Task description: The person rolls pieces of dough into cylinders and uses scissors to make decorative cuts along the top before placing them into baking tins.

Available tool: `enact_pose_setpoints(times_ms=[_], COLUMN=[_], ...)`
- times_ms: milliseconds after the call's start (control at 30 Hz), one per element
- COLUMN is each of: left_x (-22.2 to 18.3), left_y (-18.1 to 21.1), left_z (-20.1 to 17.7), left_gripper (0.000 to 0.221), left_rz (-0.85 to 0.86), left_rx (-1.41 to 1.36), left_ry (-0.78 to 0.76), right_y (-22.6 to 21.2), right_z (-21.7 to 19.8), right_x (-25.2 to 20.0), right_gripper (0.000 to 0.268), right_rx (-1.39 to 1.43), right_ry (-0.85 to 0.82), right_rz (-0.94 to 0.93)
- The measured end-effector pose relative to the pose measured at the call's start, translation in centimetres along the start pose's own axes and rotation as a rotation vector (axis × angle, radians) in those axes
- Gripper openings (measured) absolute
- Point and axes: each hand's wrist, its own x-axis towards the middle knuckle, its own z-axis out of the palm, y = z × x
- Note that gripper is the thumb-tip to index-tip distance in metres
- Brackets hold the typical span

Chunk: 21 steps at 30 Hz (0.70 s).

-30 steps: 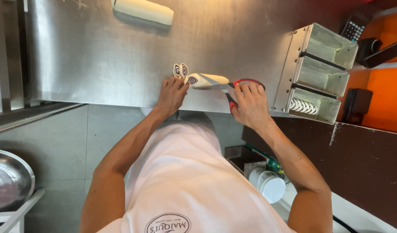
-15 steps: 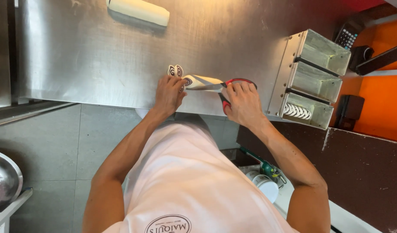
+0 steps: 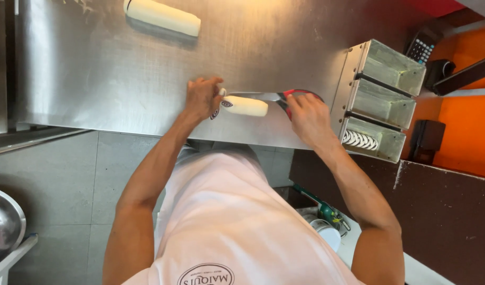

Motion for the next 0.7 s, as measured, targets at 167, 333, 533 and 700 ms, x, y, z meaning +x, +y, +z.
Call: enact_pose_setpoints(times_ms=[167,333,533,700], left_x=[1.7,1.2,-0.7,-0.4], left_y=[-0.6,1.0,3.4,1.8], left_z=[-1.2,-1.9,-3.1,-3.0], left_gripper=[0.044,0.028,0.045,0.059], left_rz=[0.002,0.010,0.143,0.101], left_rx=[0.075,0.213,0.388,0.250], left_ry=[-0.002,-0.026,-0.216,-0.221], right_y=[0.0,-1.6,-3.4,-4.3], right_z=[-2.7,-2.3,-1.5,-1.5], right_x=[-1.0,-1.9,-1.5,-0.5], right_gripper=[0.051,0.057,0.058,0.058], right_rx=[0.094,0.170,0.125,0.080], right_ry=[-0.013,-0.057,-0.125,-0.154], right_rz=[0.099,0.097,0.081,0.058])
